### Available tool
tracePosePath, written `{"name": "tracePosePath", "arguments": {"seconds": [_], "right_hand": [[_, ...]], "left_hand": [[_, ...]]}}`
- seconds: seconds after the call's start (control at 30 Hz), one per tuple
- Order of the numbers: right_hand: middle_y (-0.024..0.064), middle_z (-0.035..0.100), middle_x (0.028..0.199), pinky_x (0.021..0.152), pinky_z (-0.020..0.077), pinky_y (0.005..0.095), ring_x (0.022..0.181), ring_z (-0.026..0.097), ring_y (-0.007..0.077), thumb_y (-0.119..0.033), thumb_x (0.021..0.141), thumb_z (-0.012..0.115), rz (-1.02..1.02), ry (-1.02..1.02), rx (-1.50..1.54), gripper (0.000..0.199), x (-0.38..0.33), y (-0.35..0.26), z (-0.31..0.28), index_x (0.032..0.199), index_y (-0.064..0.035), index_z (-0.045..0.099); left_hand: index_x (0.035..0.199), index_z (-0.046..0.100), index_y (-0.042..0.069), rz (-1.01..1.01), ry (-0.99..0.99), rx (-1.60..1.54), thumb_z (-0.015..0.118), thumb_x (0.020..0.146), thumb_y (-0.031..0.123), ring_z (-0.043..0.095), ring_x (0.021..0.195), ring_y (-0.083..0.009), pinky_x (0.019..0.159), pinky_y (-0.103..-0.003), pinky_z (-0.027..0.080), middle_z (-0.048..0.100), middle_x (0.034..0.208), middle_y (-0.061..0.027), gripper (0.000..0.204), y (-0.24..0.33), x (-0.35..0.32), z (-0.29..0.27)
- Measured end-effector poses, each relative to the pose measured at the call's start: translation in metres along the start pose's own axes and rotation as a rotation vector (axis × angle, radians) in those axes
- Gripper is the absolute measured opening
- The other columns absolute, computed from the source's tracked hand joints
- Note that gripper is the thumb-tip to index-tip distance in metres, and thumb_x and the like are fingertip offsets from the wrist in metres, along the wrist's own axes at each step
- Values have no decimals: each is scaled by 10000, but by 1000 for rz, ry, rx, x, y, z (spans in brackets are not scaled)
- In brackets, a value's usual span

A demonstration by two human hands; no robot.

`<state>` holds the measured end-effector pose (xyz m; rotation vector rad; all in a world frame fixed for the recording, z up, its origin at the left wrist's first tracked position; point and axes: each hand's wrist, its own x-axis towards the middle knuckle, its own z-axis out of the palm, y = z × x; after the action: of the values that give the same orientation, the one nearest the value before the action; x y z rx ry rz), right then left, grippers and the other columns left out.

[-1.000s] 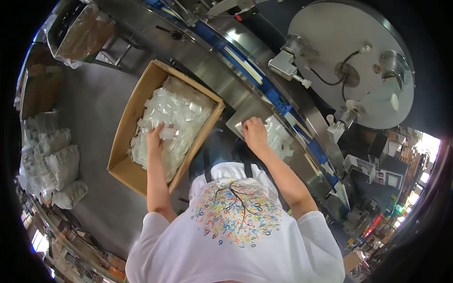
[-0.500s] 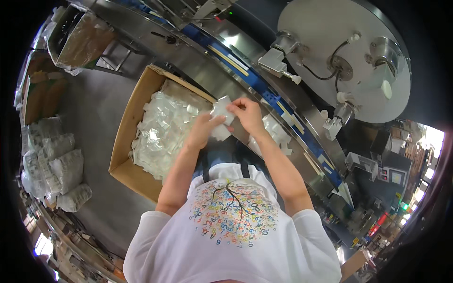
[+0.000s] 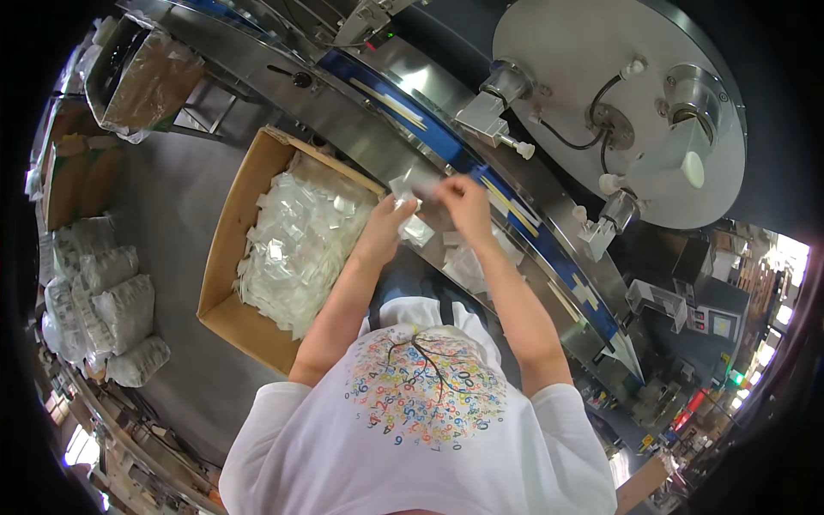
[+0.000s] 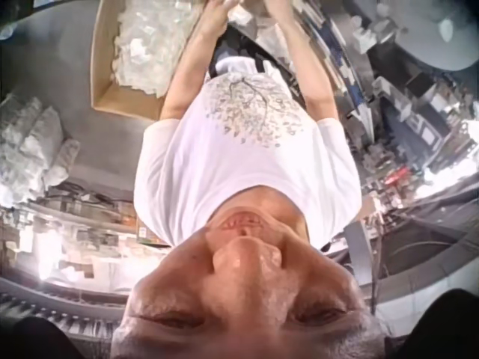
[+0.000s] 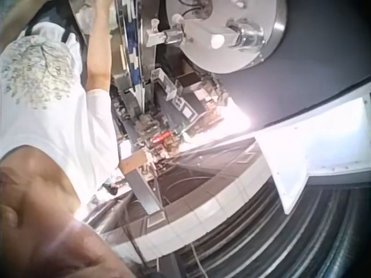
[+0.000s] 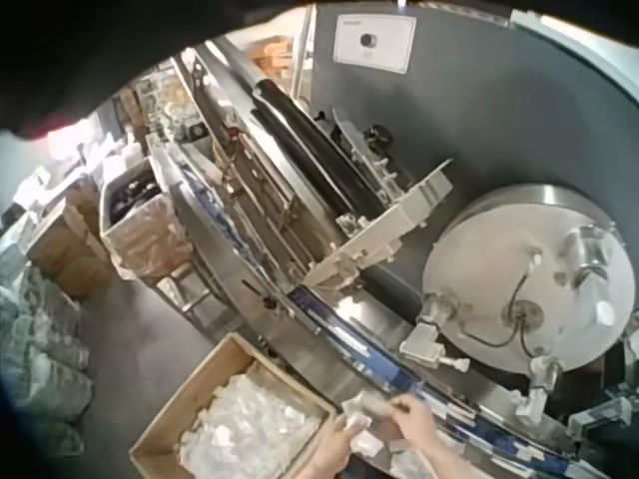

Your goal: Picking up small white packets from a conveyor belt and placing them into a cardboard box.

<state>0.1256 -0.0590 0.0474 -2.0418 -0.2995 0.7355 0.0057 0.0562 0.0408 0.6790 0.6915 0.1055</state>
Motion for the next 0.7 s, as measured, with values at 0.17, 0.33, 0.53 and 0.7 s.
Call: {"name": "tracePosePath", "arguments": {"seconds": [0.17,0.33,0.53,0.7], "right_hand": [[27,620,766,673,460,253,716,571,101,-172,773,663,-77,331,-150,200,50,-13,-5,901,-21,637],[23,620,753,676,456,260,703,568,114,-156,789,644,-43,-167,213,188,23,-3,21,894,-1,635],[89,575,872,690,441,287,761,545,211,-134,784,621,-513,250,-266,148,100,-35,17,872,-21,585],[88,566,892,711,439,280,777,543,176,-207,771,657,-483,104,-378,254,94,-44,17,920,-14,588]], "left_hand": [[1017,565,6,-36,-42,104,635,806,139,562,715,-103,629,-237,441,607,826,-56,259,11,0,3],[984,576,-10,5,-16,292,655,788,143,567,692,-109,618,-236,445,611,775,-52,261,23,-11,10],[1118,481,-20,-154,-67,126,648,788,148,604,755,-143,646,-253,473,611,877,-79,406,13,-1,-2],[1183,422,-19,-154,-147,-87,623,779,115,599,820,-145,655,-257,475,591,955,-94,471,27,-2,-9]]}}
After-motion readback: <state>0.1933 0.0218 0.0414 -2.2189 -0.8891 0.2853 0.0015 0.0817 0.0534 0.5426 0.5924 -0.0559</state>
